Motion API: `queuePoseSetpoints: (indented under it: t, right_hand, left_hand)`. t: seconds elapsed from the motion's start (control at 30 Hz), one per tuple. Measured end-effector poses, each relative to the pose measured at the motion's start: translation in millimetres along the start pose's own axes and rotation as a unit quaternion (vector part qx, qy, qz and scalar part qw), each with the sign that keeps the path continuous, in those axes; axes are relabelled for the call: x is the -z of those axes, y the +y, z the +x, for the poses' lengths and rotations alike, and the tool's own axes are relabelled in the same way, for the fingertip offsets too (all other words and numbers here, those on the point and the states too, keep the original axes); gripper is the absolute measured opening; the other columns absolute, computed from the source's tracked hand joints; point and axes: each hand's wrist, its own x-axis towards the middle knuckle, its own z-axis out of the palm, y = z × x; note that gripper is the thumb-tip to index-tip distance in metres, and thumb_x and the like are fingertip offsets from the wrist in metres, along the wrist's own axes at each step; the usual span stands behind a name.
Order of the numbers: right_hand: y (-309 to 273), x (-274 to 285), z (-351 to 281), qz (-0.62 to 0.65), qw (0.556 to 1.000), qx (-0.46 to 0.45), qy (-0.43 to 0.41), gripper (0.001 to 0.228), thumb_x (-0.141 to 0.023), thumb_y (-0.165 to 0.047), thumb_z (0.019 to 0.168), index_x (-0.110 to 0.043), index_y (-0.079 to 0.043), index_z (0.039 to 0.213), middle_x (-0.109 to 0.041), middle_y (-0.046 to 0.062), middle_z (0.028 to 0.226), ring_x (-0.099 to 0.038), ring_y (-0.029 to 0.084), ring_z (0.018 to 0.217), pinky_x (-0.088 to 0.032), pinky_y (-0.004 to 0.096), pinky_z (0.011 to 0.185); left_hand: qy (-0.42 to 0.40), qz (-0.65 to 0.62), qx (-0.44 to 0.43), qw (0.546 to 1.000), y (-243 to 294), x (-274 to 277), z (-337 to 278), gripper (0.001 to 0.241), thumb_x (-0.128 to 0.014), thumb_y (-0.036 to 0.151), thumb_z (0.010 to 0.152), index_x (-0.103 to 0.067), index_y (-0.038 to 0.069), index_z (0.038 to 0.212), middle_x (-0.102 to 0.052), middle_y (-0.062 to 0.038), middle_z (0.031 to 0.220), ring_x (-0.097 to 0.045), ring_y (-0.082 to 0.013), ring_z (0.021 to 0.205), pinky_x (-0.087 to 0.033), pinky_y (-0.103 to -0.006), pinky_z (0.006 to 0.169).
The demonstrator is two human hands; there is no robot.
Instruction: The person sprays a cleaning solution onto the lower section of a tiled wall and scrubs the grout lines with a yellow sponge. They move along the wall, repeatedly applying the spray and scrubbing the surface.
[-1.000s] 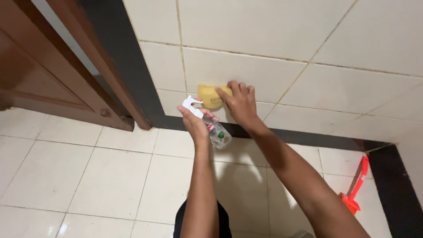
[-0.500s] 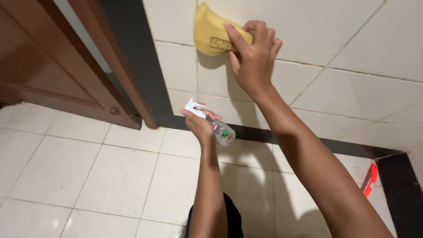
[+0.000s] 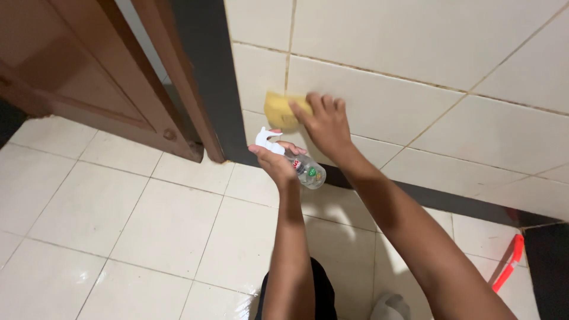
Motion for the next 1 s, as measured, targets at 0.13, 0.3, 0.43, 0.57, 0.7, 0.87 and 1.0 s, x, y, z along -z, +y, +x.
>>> queuePoseSetpoints:
  t: [0.13, 0.3, 0.43, 0.57, 0.7, 0.87, 1.0]
  right_hand:
    - [-6.4, -27.4, -37.9, -0.048, 0.996, 0.054, -0.047, 0.049, -0.063, -0.016, 0.088, -0.068, -0.023, 0.136, -0.057, 0.007, 0.121, -0.051, 0.026, 0.105, -0.038, 0.043, 0.088]
    - [-6.8, -43.7, -45.9, -0.015, 0.996, 0.062, -0.060, 0.049, -0.063, -0.016, 0.087, -0.068, -0.021, 0.136, -0.058, 0.006, 0.118, -0.053, 0.024, 0.104, -0.039, 0.041, 0.086]
    - [-11.1, -31.8, 5.2, 0.040, 0.999, 0.029, -0.019, 0.043, -0.066, -0.018, 0.091, -0.069, -0.020, 0.134, -0.058, 0.006, 0.117, -0.053, 0.024, 0.105, -0.038, 0.043, 0.085]
    - [-12.9, 4.6, 75.5, 0.067, 0.993, -0.033, 0.086, 0.044, -0.077, -0.021, 0.092, -0.070, -0.022, 0.136, -0.057, 0.007, 0.118, -0.052, 0.026, 0.106, -0.034, 0.045, 0.086]
    - [-12.0, 27.6, 113.3, 0.114, 0.982, -0.062, 0.137, 0.061, -0.088, -0.017, 0.082, -0.067, -0.020, 0.139, -0.053, 0.007, 0.121, -0.050, 0.026, 0.111, -0.032, 0.044, 0.091]
    - [-12.1, 25.3, 113.5, 0.111, 0.982, -0.069, 0.134, 0.066, -0.090, -0.014, 0.080, -0.066, -0.020, 0.141, -0.050, 0.006, 0.122, -0.047, 0.026, 0.114, -0.031, 0.044, 0.093]
    - [-18.9, 14.8, 108.5, 0.112, 0.982, -0.082, 0.131, 0.067, -0.087, -0.013, 0.082, -0.066, -0.022, 0.145, -0.050, 0.008, 0.124, -0.046, 0.028, 0.114, -0.031, 0.044, 0.094]
  left_hand:
    - [0.002, 0.004, -0.012, 1.000, -2.9, 14.2, 10.9, 0.089, -0.013, 0.076, 0.097, -0.054, -0.001, 0.114, -0.048, -0.006, 0.062, -0.055, -0.0203, 0.054, -0.057, -0.0388, 0.057]
    - [-0.034, 0.013, -0.057, 0.998, 2.9, 30.7, 18.4, 0.089, -0.018, 0.076, 0.100, -0.054, -0.002, 0.121, -0.049, -0.007, 0.065, -0.056, -0.0212, 0.057, -0.057, -0.0390, 0.060]
    - [-0.033, 0.058, -0.066, 0.996, 17.3, 30.4, 16.8, 0.090, -0.015, 0.078, 0.097, -0.053, 0.000, 0.122, -0.051, -0.008, 0.059, -0.061, -0.0235, 0.054, -0.055, -0.0353, 0.060]
    - [-0.014, 0.065, -0.063, 0.996, 18.6, 28.1, 18.6, 0.090, -0.015, 0.078, 0.096, -0.053, 0.000, 0.122, -0.052, -0.008, 0.057, -0.061, -0.0246, 0.052, -0.054, -0.0350, 0.059]
    - [0.007, 0.076, -0.087, 0.993, 21.4, 29.6, 22.1, 0.093, -0.013, 0.077, 0.096, -0.054, -0.002, 0.120, -0.052, -0.008, 0.056, -0.062, -0.0246, 0.051, -0.054, -0.0350, 0.058]
    - [0.093, 0.040, -0.064, 0.993, 26.6, 31.5, 27.0, 0.088, -0.013, 0.076, 0.098, -0.052, -0.003, 0.105, -0.050, -0.008, 0.055, -0.061, -0.0252, 0.049, -0.056, -0.0361, 0.054]
    - [0.142, 0.030, -0.056, 0.988, 29.4, 31.6, 26.9, 0.085, -0.012, 0.074, 0.098, -0.048, -0.002, 0.092, -0.049, -0.009, 0.053, -0.060, -0.0266, 0.045, -0.056, -0.0367, 0.050]
